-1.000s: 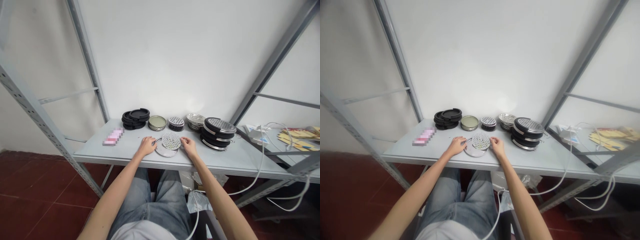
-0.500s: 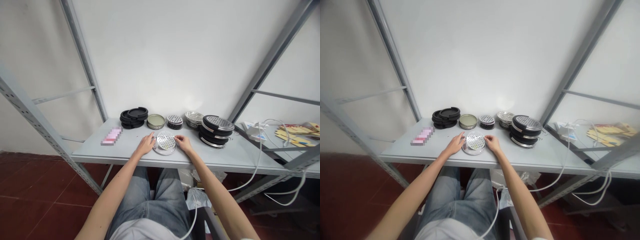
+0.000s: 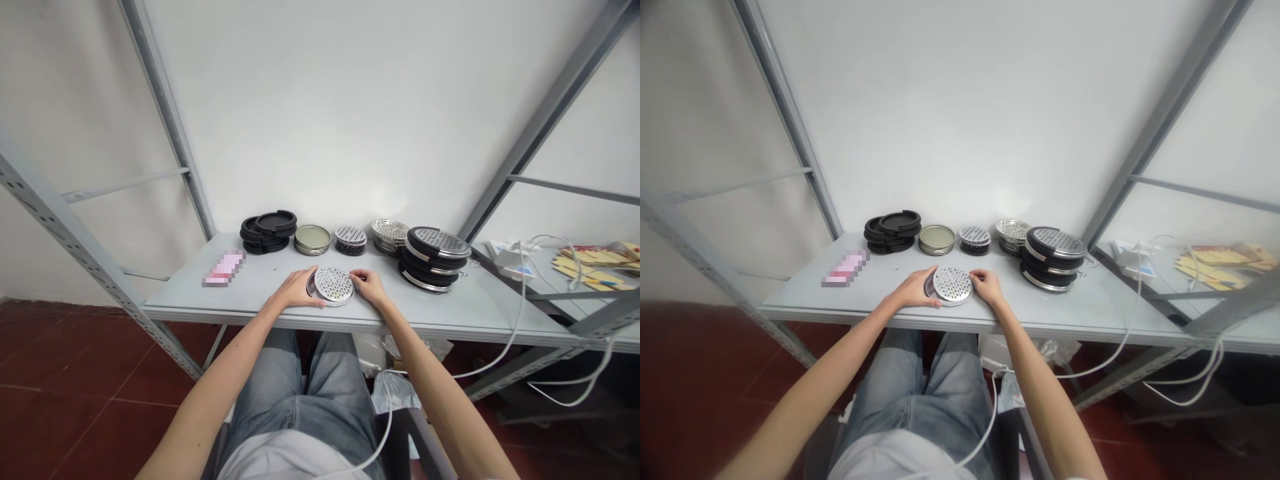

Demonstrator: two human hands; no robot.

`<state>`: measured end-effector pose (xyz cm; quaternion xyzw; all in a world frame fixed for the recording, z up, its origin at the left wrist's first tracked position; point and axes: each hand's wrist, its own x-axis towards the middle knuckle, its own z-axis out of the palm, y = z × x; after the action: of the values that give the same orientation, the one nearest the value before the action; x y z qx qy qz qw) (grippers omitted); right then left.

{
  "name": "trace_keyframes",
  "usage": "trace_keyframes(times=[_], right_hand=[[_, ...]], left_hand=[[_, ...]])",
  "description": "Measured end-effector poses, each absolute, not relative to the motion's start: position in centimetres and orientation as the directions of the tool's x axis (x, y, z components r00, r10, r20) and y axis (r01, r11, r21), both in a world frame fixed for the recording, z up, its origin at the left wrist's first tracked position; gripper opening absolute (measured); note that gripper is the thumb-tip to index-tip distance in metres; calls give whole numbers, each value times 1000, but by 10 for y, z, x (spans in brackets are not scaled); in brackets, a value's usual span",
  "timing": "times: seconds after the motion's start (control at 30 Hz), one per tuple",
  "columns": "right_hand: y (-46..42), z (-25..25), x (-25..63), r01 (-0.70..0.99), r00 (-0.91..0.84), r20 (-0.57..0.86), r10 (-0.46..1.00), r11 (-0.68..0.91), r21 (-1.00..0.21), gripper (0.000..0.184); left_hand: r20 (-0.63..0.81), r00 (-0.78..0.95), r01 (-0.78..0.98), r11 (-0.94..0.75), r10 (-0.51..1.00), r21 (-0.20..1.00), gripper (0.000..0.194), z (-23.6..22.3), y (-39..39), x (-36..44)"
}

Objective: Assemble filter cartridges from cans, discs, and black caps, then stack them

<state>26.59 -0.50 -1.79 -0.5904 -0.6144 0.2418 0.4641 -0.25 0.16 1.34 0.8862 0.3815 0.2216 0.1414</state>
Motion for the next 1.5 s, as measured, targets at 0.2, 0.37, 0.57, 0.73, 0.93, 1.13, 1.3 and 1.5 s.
trace_keyframes(times=[0.2, 0.37, 0.57, 0.73, 0.93, 1.13, 1.3, 1.5], right_hand=[[-5, -18, 263, 550, 157, 280, 947, 151, -821, 25], [-7, -18, 262, 600, 151, 281, 948, 138, -788, 25], [-8, -20, 263, 602, 89, 302, 949, 191, -775, 26], [-10, -18, 263, 663, -14, 407, 913, 313, -680, 24], [-13, -13, 260, 699, -85, 387, 918, 331, -633, 24], [-16, -10, 256, 745, -142, 379, 914, 351, -568, 28], [-19, -8, 254, 793, -155, 386, 909, 348, -500, 35], [-26, -4, 248, 897, -138, 485, 864, 316, -309, 43]], left_hand=[[270, 615, 628, -667, 741, 400, 117, 13, 2, -1], [286, 652, 599, -708, 702, 373, 104, 11, 4, -1], [287, 664, 616, -723, 690, 313, 92, 11, 2, -2], [296, 639, 632, -704, 710, 324, 89, 10, 2, -1], [321, 594, 636, -675, 737, 374, 82, 9, -3, -2], [312, 585, 629, -662, 748, 408, 81, 11, -8, -3], [334, 568, 633, -659, 752, 407, 79, 13, -11, -4], [382, 556, 599, -675, 738, 432, 70, 7, -5, -5]])
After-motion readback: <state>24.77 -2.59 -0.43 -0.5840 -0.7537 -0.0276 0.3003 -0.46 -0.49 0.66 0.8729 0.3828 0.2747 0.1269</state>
